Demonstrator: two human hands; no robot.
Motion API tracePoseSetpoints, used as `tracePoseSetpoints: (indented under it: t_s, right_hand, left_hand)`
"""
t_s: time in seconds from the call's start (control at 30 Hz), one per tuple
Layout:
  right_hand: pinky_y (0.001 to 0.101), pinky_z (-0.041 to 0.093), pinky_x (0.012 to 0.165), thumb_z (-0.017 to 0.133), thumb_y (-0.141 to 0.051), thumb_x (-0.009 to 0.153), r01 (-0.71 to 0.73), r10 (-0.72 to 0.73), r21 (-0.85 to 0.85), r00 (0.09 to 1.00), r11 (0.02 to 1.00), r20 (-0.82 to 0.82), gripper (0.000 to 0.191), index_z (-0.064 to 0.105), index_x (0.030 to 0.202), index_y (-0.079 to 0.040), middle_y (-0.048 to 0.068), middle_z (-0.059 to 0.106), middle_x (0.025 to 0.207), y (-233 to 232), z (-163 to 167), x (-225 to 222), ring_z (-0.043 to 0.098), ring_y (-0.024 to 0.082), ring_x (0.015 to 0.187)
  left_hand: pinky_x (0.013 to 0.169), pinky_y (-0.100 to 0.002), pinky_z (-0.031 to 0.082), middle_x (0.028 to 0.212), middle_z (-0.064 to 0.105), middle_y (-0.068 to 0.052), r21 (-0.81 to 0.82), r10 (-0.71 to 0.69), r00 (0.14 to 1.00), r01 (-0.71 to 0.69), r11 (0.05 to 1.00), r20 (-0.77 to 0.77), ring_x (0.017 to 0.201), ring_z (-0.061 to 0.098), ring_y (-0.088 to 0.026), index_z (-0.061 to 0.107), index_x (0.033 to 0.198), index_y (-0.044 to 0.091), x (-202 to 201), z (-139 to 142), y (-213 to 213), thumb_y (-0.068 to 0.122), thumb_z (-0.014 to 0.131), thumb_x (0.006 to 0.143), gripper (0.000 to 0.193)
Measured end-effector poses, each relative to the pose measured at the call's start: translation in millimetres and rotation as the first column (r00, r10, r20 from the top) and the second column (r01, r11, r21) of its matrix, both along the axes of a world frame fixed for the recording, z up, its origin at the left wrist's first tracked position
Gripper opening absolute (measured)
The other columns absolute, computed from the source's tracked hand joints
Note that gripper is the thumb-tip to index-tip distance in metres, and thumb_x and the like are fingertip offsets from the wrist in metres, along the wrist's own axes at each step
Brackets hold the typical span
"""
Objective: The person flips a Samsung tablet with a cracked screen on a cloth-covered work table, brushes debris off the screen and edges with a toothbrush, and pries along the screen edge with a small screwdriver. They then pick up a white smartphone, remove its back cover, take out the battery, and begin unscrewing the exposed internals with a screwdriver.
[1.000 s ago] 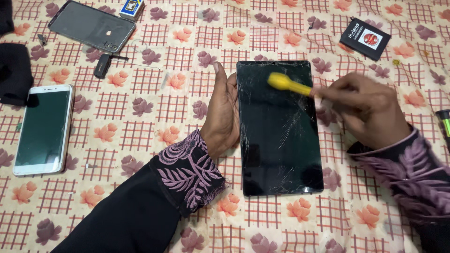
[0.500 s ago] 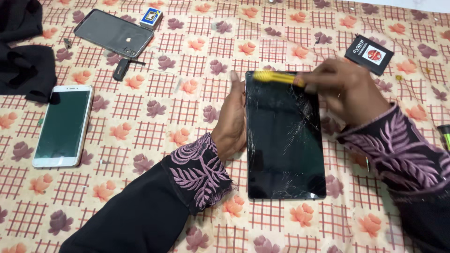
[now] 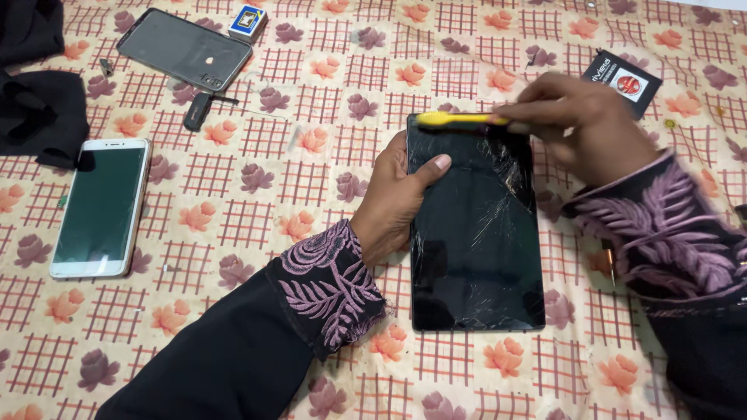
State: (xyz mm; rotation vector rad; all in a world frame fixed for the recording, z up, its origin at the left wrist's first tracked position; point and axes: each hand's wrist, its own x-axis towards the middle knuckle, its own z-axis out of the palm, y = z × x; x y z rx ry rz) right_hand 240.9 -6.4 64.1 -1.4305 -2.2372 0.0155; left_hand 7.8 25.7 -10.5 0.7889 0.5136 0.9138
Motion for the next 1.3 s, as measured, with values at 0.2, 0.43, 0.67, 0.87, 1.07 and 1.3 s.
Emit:
tracePoseSetpoints:
  t_s: [0.2,0.43,0.67,0.87,1.07,1.3]
  right_hand:
    - [0.0314,0.061,0.079,0.074,-0.007,0.1,0.061,-0.059,0.058,0.997,0.996,-0.047,0.021,0.077,0.119,-0.013,0.009,0.07,0.106,-4,-3,11,0.069,0.02,0.094]
    - [0.0341,0.061,0.083,0.075,-0.007,0.101,0.083,-0.088,0.159,0.996,0.984,0.029,0.02,0.078,0.119,-0.014,0.01,0.071,0.107,5,-45,25,0.068,0.023,0.099]
    - [0.0338,0.061,0.077,0.073,-0.012,0.09,0.086,-0.077,-0.122,0.994,0.989,0.078,0.026,0.078,0.116,-0.013,0.008,0.072,0.102,-8,19,33,0.07,0.02,0.09]
    - [0.0297,0.063,0.079,0.071,-0.014,0.097,0.101,-0.105,-0.145,0.994,0.984,-0.016,0.021,0.075,0.117,-0.009,0.008,0.071,0.103,-9,6,60,0.071,0.019,0.09]
    - [0.032,0.062,0.079,0.073,-0.014,0.097,0.225,-0.216,0.006,0.926,0.974,0.309,0.022,0.078,0.118,-0.008,0.012,0.071,0.102,-10,-1,77,0.071,0.022,0.089]
    - [0.0322,0.063,0.084,0.071,-0.01,0.094,0.177,-0.165,-0.157,0.982,0.972,0.09,0.025,0.077,0.118,-0.01,0.01,0.073,0.107,-12,0,79,0.072,0.02,0.094]
  left_hand:
    - [0.088,-0.036,0.061,0.115,0.07,-0.015,-0.041,-0.014,1.0,0.013,0.999,-0.025,0.099,0.07,-0.02,0.051,0.133,-0.005,-1,2,0,-0.004,0.06,0.095,0.039]
    - [0.092,-0.033,0.061,0.121,0.069,-0.015,0.025,-0.022,1.0,0.022,0.999,-0.02,0.104,0.07,-0.018,0.051,0.135,-0.005,-4,0,0,-0.003,0.06,0.097,0.039]
    - [0.09,-0.035,0.062,0.12,0.069,-0.016,-0.003,-0.015,0.998,0.015,1.0,-0.053,0.102,0.071,-0.02,0.051,0.133,-0.005,-5,3,0,-0.001,0.062,0.096,0.039]
    - [0.087,-0.035,0.063,0.118,0.069,-0.016,0.01,-0.033,0.998,0.033,0.999,-0.05,0.1,0.072,-0.019,0.051,0.133,-0.004,-8,4,0,0.0,0.063,0.097,0.038]
    - [0.087,-0.035,0.064,0.117,0.07,-0.016,0.008,-0.041,0.997,0.042,0.999,-0.067,0.099,0.073,-0.02,0.051,0.133,-0.004,-10,6,1,0.0,0.062,0.097,0.038]
    - [0.086,-0.035,0.064,0.116,0.07,-0.018,-0.002,-0.033,0.997,0.033,0.999,-0.069,0.098,0.073,-0.021,0.051,0.133,-0.004,-9,8,0,0.0,0.061,0.097,0.038]
